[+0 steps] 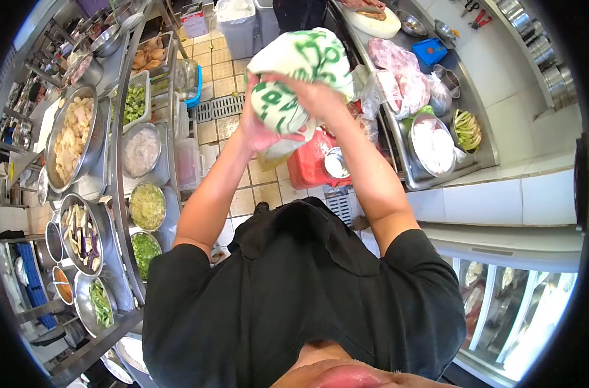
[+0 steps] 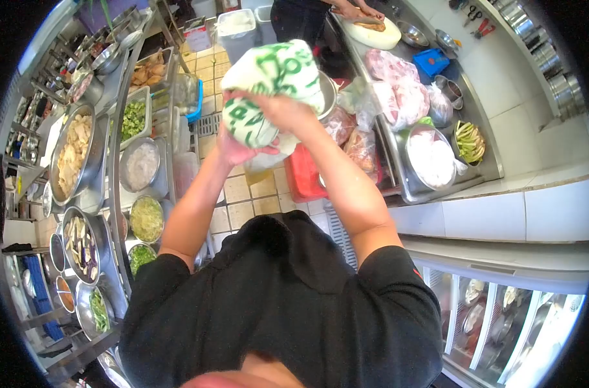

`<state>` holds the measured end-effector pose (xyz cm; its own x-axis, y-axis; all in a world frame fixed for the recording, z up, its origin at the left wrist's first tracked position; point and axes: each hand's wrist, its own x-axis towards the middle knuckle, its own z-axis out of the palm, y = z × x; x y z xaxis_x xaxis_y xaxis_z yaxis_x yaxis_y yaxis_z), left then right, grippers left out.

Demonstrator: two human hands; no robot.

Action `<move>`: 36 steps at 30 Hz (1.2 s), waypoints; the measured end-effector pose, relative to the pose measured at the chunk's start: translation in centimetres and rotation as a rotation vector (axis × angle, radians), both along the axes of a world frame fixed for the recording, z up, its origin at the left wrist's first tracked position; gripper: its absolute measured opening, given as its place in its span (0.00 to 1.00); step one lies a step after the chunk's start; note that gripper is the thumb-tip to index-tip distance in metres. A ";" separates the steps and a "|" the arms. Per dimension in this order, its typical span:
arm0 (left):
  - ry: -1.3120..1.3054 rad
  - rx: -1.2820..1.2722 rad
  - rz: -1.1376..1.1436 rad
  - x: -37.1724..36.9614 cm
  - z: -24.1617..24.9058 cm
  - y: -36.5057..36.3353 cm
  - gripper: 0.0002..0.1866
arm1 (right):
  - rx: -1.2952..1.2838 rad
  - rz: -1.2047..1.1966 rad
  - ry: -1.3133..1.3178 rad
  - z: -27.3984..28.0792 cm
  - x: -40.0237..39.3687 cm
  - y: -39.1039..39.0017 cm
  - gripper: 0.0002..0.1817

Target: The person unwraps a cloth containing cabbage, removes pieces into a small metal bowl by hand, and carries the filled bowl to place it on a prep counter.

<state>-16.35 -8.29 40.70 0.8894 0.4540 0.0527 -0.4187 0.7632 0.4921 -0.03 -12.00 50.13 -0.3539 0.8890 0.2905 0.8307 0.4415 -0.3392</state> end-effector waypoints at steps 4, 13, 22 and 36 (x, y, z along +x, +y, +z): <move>0.331 0.768 0.834 1.3 0.9 -2.7 0.58 | 0.061 -0.239 0.755 -1.4 -0.3 2.5 0.16; -0.055 0.530 1.100 3.6 2.0 -2.5 0.60 | -0.295 -0.030 1.298 1.2 -2.8 1.1 0.19; -0.221 -0.164 0.203 2.6 4.0 -4.3 0.44 | 0.318 0.145 0.206 4.9 1.4 -2.4 0.27; 0.237 0.888 1.420 4.9 0.7 -3.4 0.63 | 1.183 0.075 -4.383 -0.5 -1.8 0.6 0.17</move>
